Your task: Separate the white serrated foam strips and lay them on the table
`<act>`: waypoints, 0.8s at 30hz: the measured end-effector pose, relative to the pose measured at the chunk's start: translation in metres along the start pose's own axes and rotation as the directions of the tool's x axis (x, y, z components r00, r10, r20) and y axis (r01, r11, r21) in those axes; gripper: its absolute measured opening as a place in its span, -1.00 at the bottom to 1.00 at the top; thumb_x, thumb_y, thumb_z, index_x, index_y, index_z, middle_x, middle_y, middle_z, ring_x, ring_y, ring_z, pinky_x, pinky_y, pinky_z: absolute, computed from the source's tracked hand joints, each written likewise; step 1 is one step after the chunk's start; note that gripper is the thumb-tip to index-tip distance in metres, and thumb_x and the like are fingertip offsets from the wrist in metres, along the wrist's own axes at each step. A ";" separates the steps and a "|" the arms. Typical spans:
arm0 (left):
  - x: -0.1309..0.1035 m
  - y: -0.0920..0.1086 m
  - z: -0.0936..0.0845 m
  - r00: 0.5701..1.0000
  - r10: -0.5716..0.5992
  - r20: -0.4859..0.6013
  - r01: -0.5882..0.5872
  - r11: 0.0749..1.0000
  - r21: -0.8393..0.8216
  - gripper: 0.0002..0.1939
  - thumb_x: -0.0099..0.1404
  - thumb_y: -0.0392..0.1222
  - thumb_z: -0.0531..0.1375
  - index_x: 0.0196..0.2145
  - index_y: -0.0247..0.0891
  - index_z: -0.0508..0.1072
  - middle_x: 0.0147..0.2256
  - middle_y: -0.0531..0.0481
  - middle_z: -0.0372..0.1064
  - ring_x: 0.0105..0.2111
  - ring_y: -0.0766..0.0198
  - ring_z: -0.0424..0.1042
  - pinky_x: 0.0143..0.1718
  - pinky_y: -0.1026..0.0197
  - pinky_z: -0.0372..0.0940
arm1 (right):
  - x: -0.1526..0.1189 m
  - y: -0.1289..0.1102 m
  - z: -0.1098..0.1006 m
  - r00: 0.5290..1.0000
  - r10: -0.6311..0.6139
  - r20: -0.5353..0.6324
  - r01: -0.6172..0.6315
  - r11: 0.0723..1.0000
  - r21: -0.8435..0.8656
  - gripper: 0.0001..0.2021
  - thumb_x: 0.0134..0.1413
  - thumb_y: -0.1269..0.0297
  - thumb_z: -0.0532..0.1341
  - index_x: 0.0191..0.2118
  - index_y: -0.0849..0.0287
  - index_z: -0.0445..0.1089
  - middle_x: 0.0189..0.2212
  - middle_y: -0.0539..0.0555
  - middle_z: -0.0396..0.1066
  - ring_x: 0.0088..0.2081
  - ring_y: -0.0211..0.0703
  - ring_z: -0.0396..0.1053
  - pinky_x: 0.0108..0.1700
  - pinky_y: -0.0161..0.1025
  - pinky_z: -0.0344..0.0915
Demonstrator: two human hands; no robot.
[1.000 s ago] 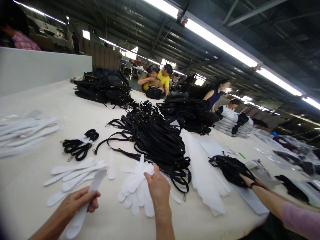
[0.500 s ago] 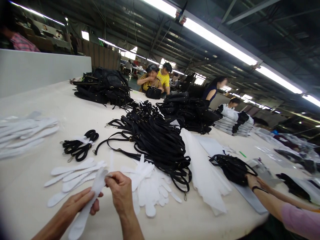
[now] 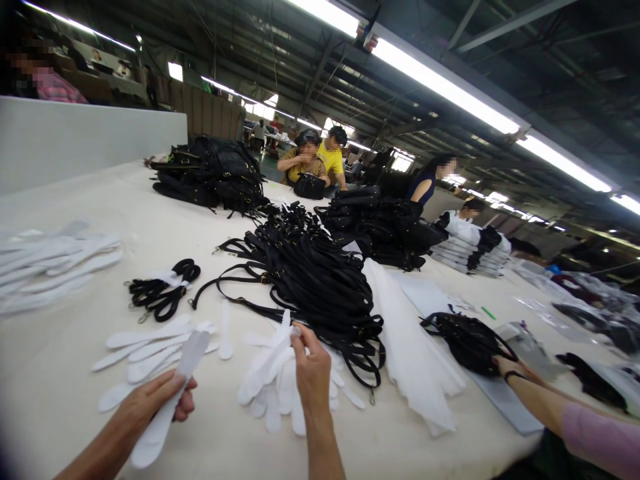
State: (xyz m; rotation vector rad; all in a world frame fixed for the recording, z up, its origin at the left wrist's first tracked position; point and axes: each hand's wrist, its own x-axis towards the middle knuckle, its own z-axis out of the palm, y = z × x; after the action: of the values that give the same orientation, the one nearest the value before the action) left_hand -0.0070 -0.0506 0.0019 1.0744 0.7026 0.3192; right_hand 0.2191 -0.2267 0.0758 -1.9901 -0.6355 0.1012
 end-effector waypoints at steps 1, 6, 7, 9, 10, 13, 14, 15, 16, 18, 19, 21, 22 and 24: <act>-0.002 0.001 0.002 1.000 0.008 -0.002 -0.008 1.000 0.010 -0.51 0.10 0.25 0.28 -0.38 -0.31 0.55 -0.55 -0.07 0.52 -0.57 0.20 0.46 -0.48 0.20 0.38 | 0.004 0.005 -0.008 1.000 -0.024 0.017 0.026 0.992 -0.121 -0.66 0.19 0.07 0.15 0.01 0.06 0.47 -0.09 0.09 0.54 -0.10 -0.03 0.47 0.01 -0.12 0.33; -0.009 0.007 0.010 0.999 0.044 0.009 -0.044 0.998 0.053 -0.54 0.10 0.23 0.29 -0.39 -0.29 0.57 -0.53 -0.07 0.53 -0.54 0.19 0.46 -0.44 0.20 0.40 | -0.001 -0.004 -0.011 0.989 -0.145 0.004 0.133 0.898 -0.418 -0.68 0.16 0.10 0.20 -0.03 0.06 0.50 0.06 0.16 0.45 0.11 0.15 0.35 0.18 0.05 0.17; -0.010 0.008 0.010 0.999 0.052 0.012 -0.053 0.997 0.064 -0.54 0.11 0.23 0.29 -0.39 -0.28 0.57 -0.53 -0.06 0.54 -0.53 0.19 0.46 -0.43 0.20 0.40 | -0.007 -0.013 -0.004 0.990 -0.143 0.014 0.139 0.926 -0.352 -0.69 0.16 0.09 0.21 -0.04 0.07 0.50 0.05 0.15 0.46 0.10 0.12 0.35 0.18 0.02 0.17; -0.010 0.008 0.011 0.998 0.066 0.019 -0.068 0.994 0.088 -0.55 0.12 0.22 0.28 -0.38 -0.27 0.58 -0.52 -0.06 0.54 -0.52 0.18 0.47 -0.42 0.19 0.39 | -0.020 -0.033 0.017 0.988 -0.096 0.123 0.110 0.987 -0.117 -0.73 0.14 0.09 0.25 -0.10 0.07 0.52 -0.07 0.10 0.53 0.00 0.01 0.42 0.12 -0.09 0.25; -0.011 0.008 0.012 0.997 0.072 0.025 -0.074 0.992 0.100 -0.56 0.14 0.22 0.27 -0.38 -0.27 0.58 -0.51 -0.06 0.54 -0.51 0.18 0.47 -0.41 0.19 0.39 | -0.026 -0.042 0.029 0.975 -0.065 0.211 0.062 0.998 0.019 -0.76 0.11 0.10 0.27 -0.15 0.07 0.53 -0.15 0.06 0.55 -0.08 -0.05 0.46 0.05 -0.16 0.29; -0.012 0.007 0.013 0.995 0.082 0.057 -0.089 0.988 0.130 -0.57 0.15 0.21 0.26 -0.38 -0.27 0.58 -0.51 -0.04 0.53 -0.49 0.16 0.47 -0.40 0.19 0.39 | -0.044 -0.061 0.065 0.923 -0.023 0.385 -0.113 0.939 0.326 -0.84 0.05 0.17 0.32 -0.28 0.11 0.54 -0.34 -0.01 0.55 -0.25 -0.13 0.46 -0.12 -0.25 0.34; -0.012 0.007 0.013 0.995 0.075 0.064 -0.082 0.988 0.131 -0.57 0.15 0.21 0.27 -0.38 -0.27 0.58 -0.51 -0.04 0.53 -0.49 0.15 0.47 -0.39 0.18 0.39 | -0.049 -0.063 0.074 0.920 -0.009 0.391 -0.156 0.908 0.388 -0.87 0.04 0.20 0.32 -0.32 0.14 0.53 -0.39 -0.02 0.53 -0.30 -0.16 0.45 -0.17 -0.27 0.34; -0.012 0.006 0.012 0.996 0.059 0.060 -0.066 0.990 0.127 -0.57 0.14 0.21 0.27 -0.38 -0.27 0.58 -0.50 -0.04 0.54 -0.48 0.14 0.48 -0.38 0.17 0.40 | -0.052 -0.064 0.082 0.924 0.007 0.381 -0.186 0.881 0.434 -0.88 0.04 0.22 0.31 -0.36 0.16 0.52 -0.44 -0.02 0.51 -0.34 -0.18 0.42 -0.21 -0.28 0.32; -0.012 0.005 0.010 0.999 0.035 0.040 -0.039 0.992 0.117 -0.57 0.14 0.20 0.28 -0.35 -0.26 0.58 -0.49 -0.05 0.55 -0.47 0.13 0.49 -0.37 0.16 0.42 | -0.055 -0.064 0.087 0.932 0.023 0.361 -0.202 0.860 0.469 -0.88 0.05 0.24 0.30 -0.39 0.17 0.51 -0.47 -0.03 0.48 -0.37 -0.20 0.39 -0.24 -0.29 0.31; -0.009 0.002 0.005 0.999 -0.016 -0.038 0.019 0.996 0.083 -0.60 0.13 0.18 0.30 -0.32 -0.24 0.58 -0.45 -0.04 0.58 -0.42 0.11 0.53 -0.32 0.16 0.45 | -0.058 -0.060 0.089 0.950 0.038 0.309 -0.198 0.840 0.505 -0.88 0.05 0.26 0.28 -0.42 0.18 0.49 -0.51 -0.04 0.44 -0.39 -0.23 0.35 -0.26 -0.30 0.29; -0.007 0.001 0.001 0.996 -0.038 -0.085 0.044 0.997 0.068 -0.62 0.13 0.16 0.31 -0.31 -0.23 0.57 -0.44 -0.03 0.59 -0.40 0.11 0.54 -0.31 0.17 0.46 | -0.058 -0.057 0.087 0.960 0.043 0.278 -0.185 0.841 0.509 -0.89 0.05 0.27 0.28 -0.43 0.18 0.49 -0.51 -0.05 0.43 -0.39 -0.24 0.34 -0.26 -0.31 0.28; -0.002 -0.001 -0.007 0.987 -0.059 -0.148 0.064 0.998 0.027 -0.64 0.13 0.14 0.32 -0.34 -0.22 0.56 -0.46 -0.01 0.58 -0.42 0.15 0.54 -0.34 0.22 0.46 | -0.053 -0.049 0.075 0.977 0.064 0.204 -0.158 0.857 0.490 -0.88 0.06 0.26 0.27 -0.43 0.17 0.48 -0.51 -0.05 0.41 -0.39 -0.24 0.33 -0.27 -0.31 0.26; 0.001 -0.002 -0.011 0.986 -0.059 -0.155 0.060 0.998 0.000 -0.65 0.13 0.14 0.32 -0.36 -0.22 0.55 -0.48 0.00 0.57 -0.46 0.18 0.52 -0.37 0.23 0.45 | -0.049 -0.044 0.066 0.984 0.075 0.159 -0.142 0.873 0.467 -0.87 0.06 0.25 0.27 -0.42 0.17 0.47 -0.51 -0.06 0.41 -0.38 -0.24 0.32 -0.27 -0.31 0.25; 0.004 -0.003 -0.014 0.989 -0.053 -0.139 0.046 0.998 -0.048 -0.64 0.10 0.14 0.34 -0.39 -0.24 0.53 -0.54 0.01 0.54 -0.54 0.22 0.48 -0.45 0.25 0.43 | -0.036 -0.032 0.044 0.995 0.084 0.056 -0.099 0.917 0.386 -0.84 0.08 0.20 0.26 -0.41 0.16 0.47 -0.49 -0.06 0.41 -0.36 -0.23 0.33 -0.25 -0.31 0.24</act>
State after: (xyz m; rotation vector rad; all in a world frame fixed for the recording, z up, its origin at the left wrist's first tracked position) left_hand -0.0134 -0.0403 -0.0062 0.9970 0.8426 0.3687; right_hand 0.1612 -0.1973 0.0739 -1.6335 -0.5010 0.3005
